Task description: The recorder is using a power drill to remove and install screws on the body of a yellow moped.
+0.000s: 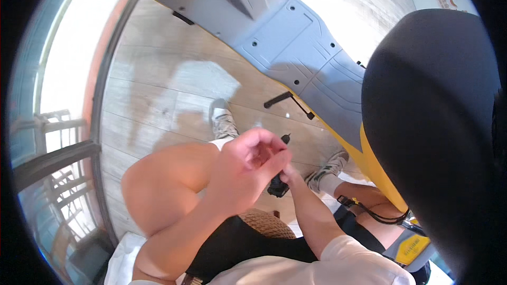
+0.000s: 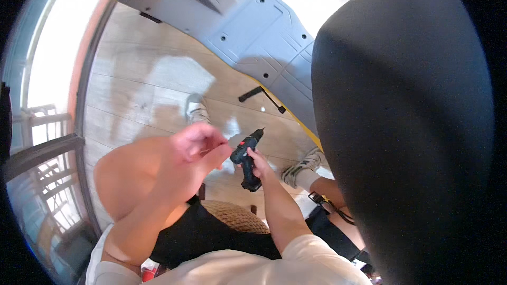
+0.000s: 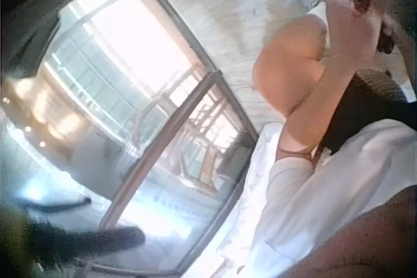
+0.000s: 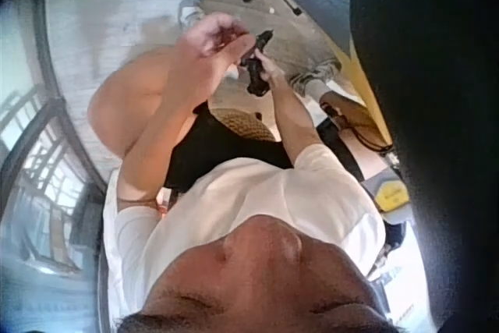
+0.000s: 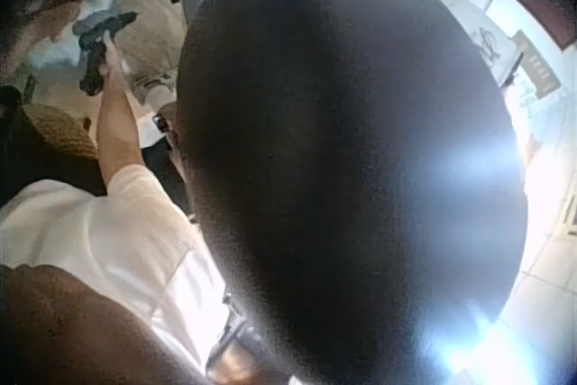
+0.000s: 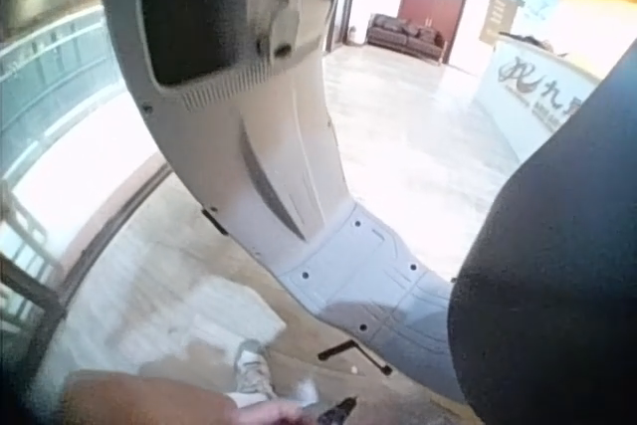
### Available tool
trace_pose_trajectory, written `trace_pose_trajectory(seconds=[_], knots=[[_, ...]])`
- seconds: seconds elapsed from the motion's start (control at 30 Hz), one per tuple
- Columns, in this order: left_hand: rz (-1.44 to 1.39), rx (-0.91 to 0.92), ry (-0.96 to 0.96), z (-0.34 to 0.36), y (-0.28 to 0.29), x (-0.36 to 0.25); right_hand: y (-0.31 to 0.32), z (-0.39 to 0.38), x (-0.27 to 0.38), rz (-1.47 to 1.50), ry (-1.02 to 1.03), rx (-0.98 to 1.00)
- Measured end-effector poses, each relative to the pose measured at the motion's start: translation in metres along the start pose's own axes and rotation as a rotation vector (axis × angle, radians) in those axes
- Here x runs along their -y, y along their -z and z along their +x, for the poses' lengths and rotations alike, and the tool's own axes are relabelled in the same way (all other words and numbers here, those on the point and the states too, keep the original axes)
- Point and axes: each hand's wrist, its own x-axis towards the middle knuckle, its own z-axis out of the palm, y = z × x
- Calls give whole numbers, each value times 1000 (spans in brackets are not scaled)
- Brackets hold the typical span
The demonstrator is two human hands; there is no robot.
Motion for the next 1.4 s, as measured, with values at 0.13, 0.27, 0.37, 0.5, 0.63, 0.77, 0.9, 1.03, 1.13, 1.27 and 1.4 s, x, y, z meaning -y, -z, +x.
trace_pose_trajectory(seconds=[0.13, 0.27, 0.37, 0.5, 0.63, 0.77, 0.9, 1.03, 1.13, 1.27, 1.4], knots=[[91, 94, 18, 11, 5, -1, -41, -27, 31, 121, 222, 211], [38, -76, -129, 9, 28, -5, -115, -82, 82, 59, 47, 276], [-47, -196, -190, 16, 49, 3, -157, -132, 107, -513, 314, 498], [-135, -160, -219, 4, 74, 8, -218, -217, 107, -223, 371, 676], [-189, -176, -322, -1, 78, 8, -260, -269, 114, -219, 617, 620], [-71, -227, -208, 0, 84, 7, -255, -245, 103, -335, 736, 203], [91, -177, -95, 1, 91, 16, -273, -271, 110, -357, 733, -69], [114, -86, 52, 2, 94, 17, -272, -277, 106, -365, 752, -24], [271, -10, 173, 1, 93, 20, -261, -268, 101, -408, 797, -38], [303, 124, 324, 8, 94, 28, -244, -262, 90, -320, 763, -45], [433, 144, 249, 7, 94, 36, -233, -260, 84, -237, 845, 8]])
